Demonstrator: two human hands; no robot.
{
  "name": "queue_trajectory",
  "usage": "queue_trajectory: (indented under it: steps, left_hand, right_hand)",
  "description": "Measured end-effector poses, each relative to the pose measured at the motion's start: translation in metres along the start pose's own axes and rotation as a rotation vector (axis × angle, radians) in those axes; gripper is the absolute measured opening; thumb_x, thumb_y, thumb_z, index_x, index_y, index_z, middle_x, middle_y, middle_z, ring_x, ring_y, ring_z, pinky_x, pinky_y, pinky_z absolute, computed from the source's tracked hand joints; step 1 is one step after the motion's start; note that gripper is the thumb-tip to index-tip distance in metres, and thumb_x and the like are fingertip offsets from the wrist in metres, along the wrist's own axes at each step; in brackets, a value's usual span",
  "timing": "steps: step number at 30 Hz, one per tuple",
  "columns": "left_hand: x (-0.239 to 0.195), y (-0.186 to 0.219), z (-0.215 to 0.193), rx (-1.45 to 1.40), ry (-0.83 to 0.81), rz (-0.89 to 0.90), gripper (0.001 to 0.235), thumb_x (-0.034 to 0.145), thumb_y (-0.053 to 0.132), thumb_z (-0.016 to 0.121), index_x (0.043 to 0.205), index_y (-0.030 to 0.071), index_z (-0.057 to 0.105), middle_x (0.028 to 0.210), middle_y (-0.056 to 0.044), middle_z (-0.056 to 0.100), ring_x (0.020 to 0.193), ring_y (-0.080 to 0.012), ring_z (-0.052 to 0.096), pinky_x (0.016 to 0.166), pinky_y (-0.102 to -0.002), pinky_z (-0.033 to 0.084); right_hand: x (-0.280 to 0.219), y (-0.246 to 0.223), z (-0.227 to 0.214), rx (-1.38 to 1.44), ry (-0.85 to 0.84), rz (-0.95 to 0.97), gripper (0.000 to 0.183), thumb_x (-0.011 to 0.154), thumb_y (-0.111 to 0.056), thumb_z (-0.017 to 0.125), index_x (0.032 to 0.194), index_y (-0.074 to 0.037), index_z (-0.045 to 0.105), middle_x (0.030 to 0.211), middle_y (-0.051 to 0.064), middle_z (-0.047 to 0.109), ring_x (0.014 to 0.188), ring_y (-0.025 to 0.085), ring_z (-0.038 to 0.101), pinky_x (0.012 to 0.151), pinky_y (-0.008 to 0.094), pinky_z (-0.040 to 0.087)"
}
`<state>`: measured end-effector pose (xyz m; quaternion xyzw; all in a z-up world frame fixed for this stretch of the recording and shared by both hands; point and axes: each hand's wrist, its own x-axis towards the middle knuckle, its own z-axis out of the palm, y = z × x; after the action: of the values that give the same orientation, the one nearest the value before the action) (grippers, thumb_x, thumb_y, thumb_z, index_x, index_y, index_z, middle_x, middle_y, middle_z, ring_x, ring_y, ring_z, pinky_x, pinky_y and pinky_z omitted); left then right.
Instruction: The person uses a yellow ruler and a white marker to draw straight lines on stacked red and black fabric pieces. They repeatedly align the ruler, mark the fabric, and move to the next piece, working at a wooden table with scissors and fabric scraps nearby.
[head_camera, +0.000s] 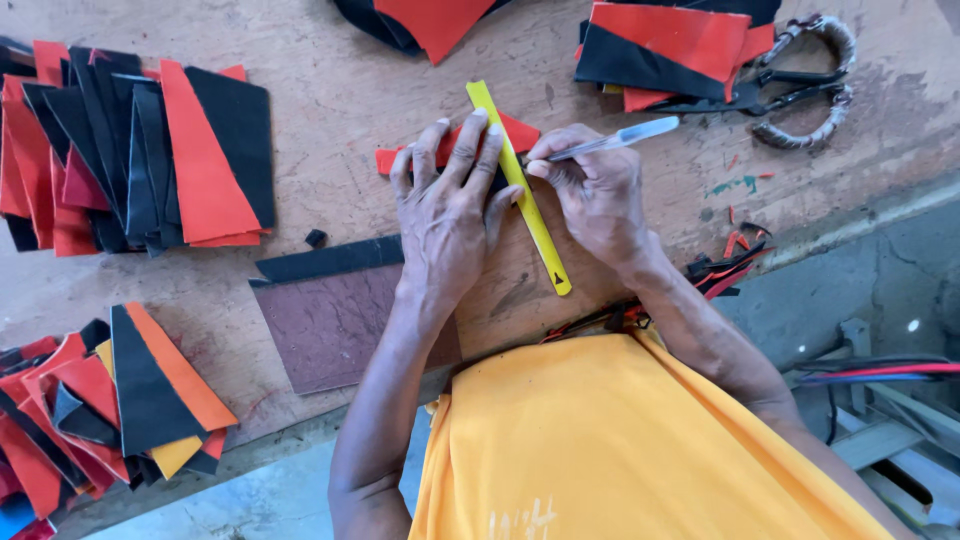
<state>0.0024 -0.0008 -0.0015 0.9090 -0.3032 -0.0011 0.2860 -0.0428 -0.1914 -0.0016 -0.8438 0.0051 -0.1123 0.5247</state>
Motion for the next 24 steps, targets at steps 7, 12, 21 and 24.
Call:
queue_trajectory:
  steps: [7, 12, 21, 24]
  left_hand:
    - [-0.001, 0.0, 0.0, -0.002, -0.005, -0.008, 0.06, 0.093, 0.037, 0.076, 0.144, 0.008, 0.062, 0.155, -0.006, 0.051, 0.143, -0.0331, 0.04, 0.118, -0.051, 0.026]
    - [-0.002, -0.001, 0.0, -0.01, 0.003, 0.002, 0.06, 0.095, 0.039, 0.076, 0.145, 0.009, 0.061, 0.155, -0.006, 0.051, 0.143, -0.0325, 0.04, 0.119, -0.05, 0.026]
    - [-0.003, -0.001, 0.002, -0.009, -0.007, -0.007, 0.06, 0.095, 0.039, 0.076, 0.145, 0.009, 0.061, 0.155, -0.006, 0.052, 0.144, -0.0326, 0.04, 0.118, -0.051, 0.025]
    - [-0.002, -0.002, 0.002, -0.029, -0.011, -0.013, 0.062, 0.092, 0.039, 0.076, 0.145, 0.009, 0.061, 0.155, -0.006, 0.052, 0.144, -0.0324, 0.04, 0.118, -0.051, 0.025]
  right_hand:
    - [-0.002, 0.003, 0.001, -0.017, 0.0, -0.056, 0.014, 0.097, 0.01, 0.072, 0.105, 0.001, 0.064, 0.097, 0.01, 0.07, 0.091, 0.017, 0.071, 0.081, 0.029, 0.057]
    - [-0.001, 0.004, 0.004, 0.032, 0.038, 0.028, 0.013, 0.099, 0.008, 0.074, 0.107, 0.002, 0.066, 0.097, 0.01, 0.07, 0.087, 0.014, 0.069, 0.077, 0.027, 0.056]
    - [0.008, 0.003, 0.006, -0.024, 0.019, -0.044, 0.012, 0.1, 0.007, 0.073, 0.108, 0.001, 0.066, 0.097, 0.01, 0.071, 0.089, 0.015, 0.071, 0.079, 0.029, 0.058]
    - [0.019, 0.004, 0.01, -0.016, 0.022, -0.073, 0.011, 0.101, 0.006, 0.074, 0.107, 0.001, 0.066, 0.096, 0.01, 0.072, 0.088, 0.016, 0.071, 0.079, 0.029, 0.059]
